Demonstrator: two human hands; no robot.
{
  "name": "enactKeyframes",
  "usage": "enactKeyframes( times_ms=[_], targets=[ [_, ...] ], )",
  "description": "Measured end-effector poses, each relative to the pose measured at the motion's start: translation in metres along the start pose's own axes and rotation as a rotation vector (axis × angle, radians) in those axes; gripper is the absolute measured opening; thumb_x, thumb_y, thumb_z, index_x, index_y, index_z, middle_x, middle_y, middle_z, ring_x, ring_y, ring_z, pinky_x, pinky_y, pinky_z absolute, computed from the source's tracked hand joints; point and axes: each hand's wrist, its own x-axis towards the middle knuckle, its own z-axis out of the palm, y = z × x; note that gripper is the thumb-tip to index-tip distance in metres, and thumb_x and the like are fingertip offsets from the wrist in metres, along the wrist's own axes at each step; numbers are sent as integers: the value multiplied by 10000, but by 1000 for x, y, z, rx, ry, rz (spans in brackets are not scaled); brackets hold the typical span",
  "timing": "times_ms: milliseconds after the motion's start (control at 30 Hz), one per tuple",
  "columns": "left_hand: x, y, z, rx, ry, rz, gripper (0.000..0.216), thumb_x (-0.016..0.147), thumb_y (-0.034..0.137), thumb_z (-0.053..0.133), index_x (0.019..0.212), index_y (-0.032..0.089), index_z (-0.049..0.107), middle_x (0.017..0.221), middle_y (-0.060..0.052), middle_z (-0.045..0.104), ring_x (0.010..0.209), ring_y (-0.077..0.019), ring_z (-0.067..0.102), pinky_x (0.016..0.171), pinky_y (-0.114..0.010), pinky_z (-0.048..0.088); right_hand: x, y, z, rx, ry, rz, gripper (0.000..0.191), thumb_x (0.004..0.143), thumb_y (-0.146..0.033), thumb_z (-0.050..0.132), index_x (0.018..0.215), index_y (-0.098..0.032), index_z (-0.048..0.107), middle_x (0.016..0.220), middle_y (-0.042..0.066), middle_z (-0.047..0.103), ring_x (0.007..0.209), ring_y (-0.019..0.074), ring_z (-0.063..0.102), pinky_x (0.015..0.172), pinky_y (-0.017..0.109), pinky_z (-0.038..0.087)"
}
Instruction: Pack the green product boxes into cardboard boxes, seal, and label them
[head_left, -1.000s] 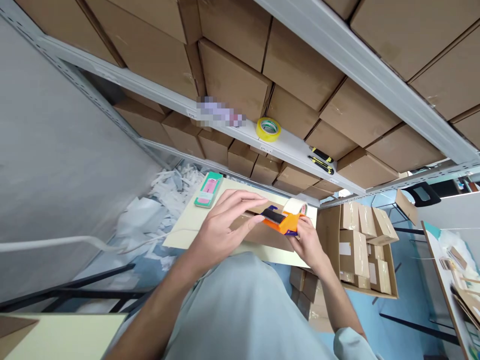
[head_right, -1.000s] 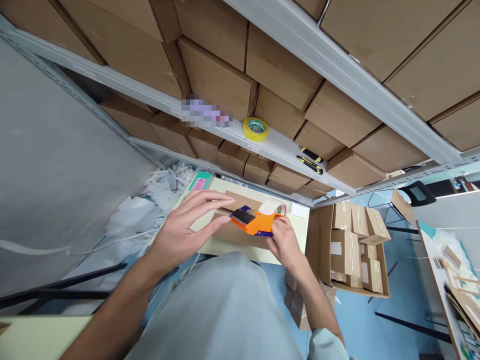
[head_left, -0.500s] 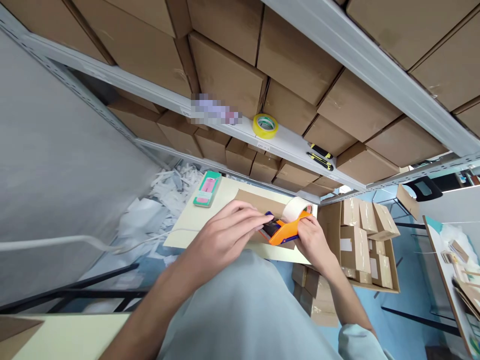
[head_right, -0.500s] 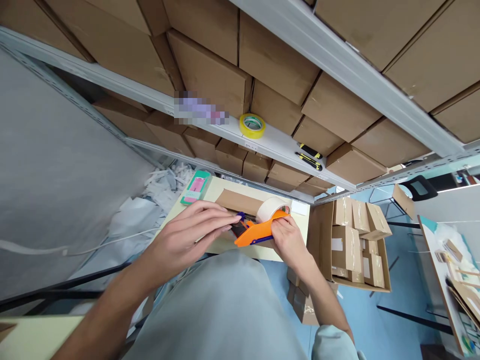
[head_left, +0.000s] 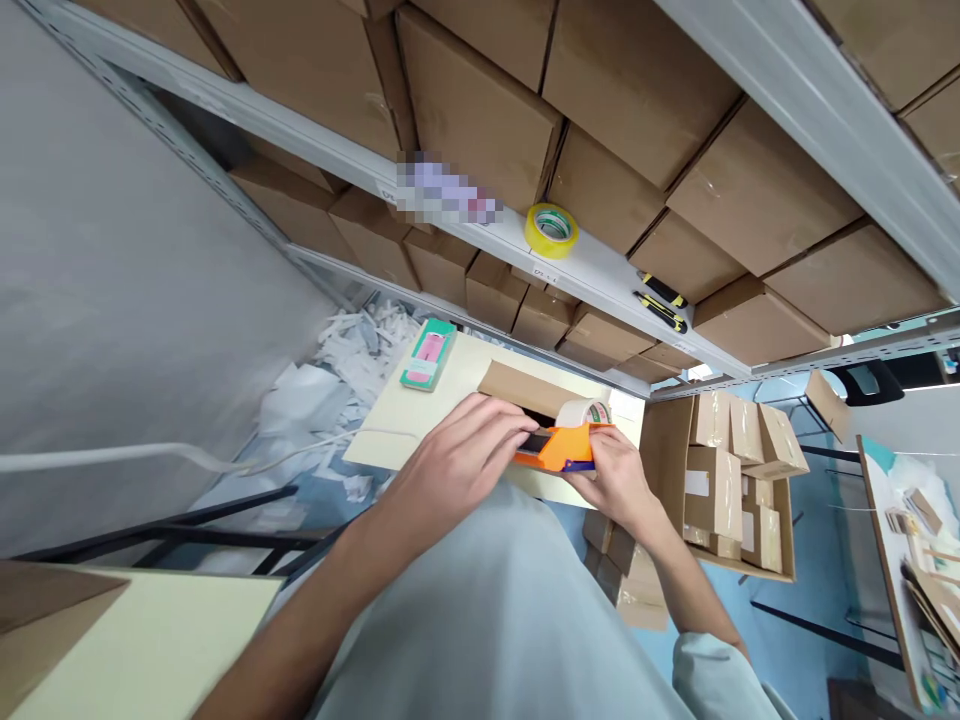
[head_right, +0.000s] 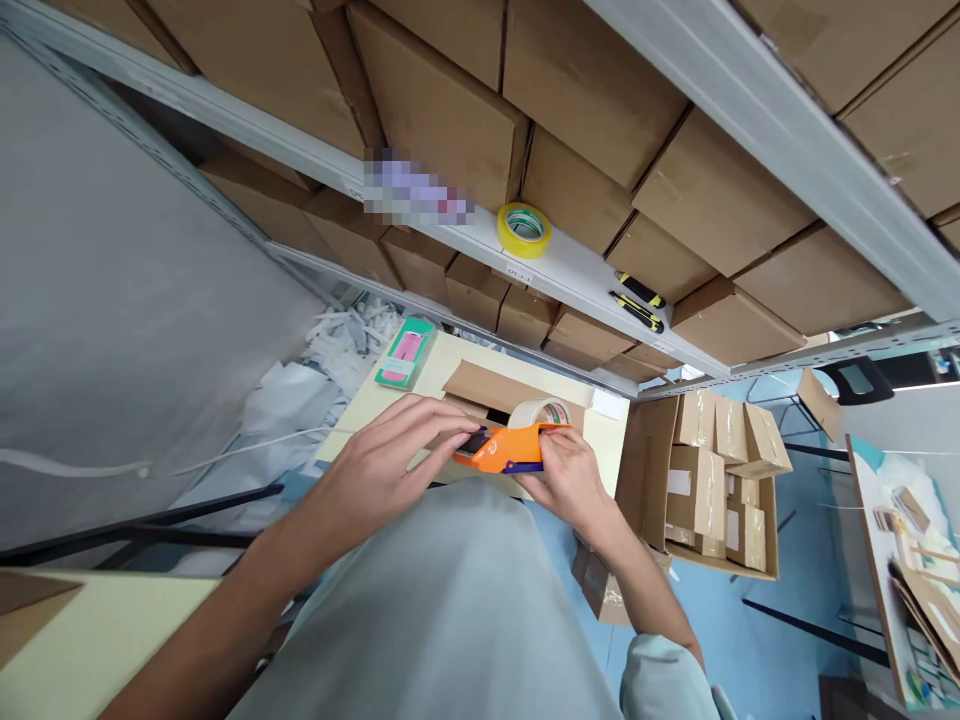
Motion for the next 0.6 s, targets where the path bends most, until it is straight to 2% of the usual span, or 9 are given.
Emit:
enactKeyframes(
  times_ms=[100, 267, 433, 500, 600],
  targets=[
    [-2, -10, 0, -73, -25, -125, 243, 1111, 277, 514, 1073, 248, 752, 1052, -48, 786, 1023, -219, 710, 954, -370, 588, 1, -1, 7, -6, -59, 19, 288, 1075, -509, 666, 955, -250, 629, 860, 93, 754, 834, 296, 740, 850, 425, 592],
    [-13, -34, 7, -189, -42, -341, 255, 1079, 371, 528, 1042, 248, 749, 1035, -48, 783, 991, -223, 712, 906, -357, 592, 4, -10, 7, 2, -214, 98, 467, 1054, -691, 646, 910, -247, 639, 774, 74, 726, 672, 268, 701, 650, 359, 503],
    [-28, -53, 19, -364, -41, -584, 340, 991, 488, 609, 1154, 234, 765, 975, -49, 774, 865, -210, 703, 781, -324, 600, 9, -12, -23, 113, -510, 269, 520, 1037, -710, 658, 768, -267, 620, 585, 2, 631, 481, 201, 567, 519, 326, 355],
    [-29, -57, 21, -443, -81, -629, 392, 961, 498, 639, 1225, 230, 749, 943, -38, 775, 822, -203, 697, 765, -323, 591, 15, -12, -39, 190, -628, 362, 491, 1016, -679, 705, 765, -262, 643, 600, -6, 673, 490, 191, 576, 520, 314, 359],
    [-25, -63, 23, -514, -107, -636, 443, 949, 499, 651, 1294, 228, 715, 957, -38, 794, 799, -202, 693, 789, -344, 585, 32, -14, -57, 334, -751, 474, 415, 1003, -646, 726, 879, -250, 722, 714, -4, 781, 580, 194, 659, 570, 294, 431]
  ],
)
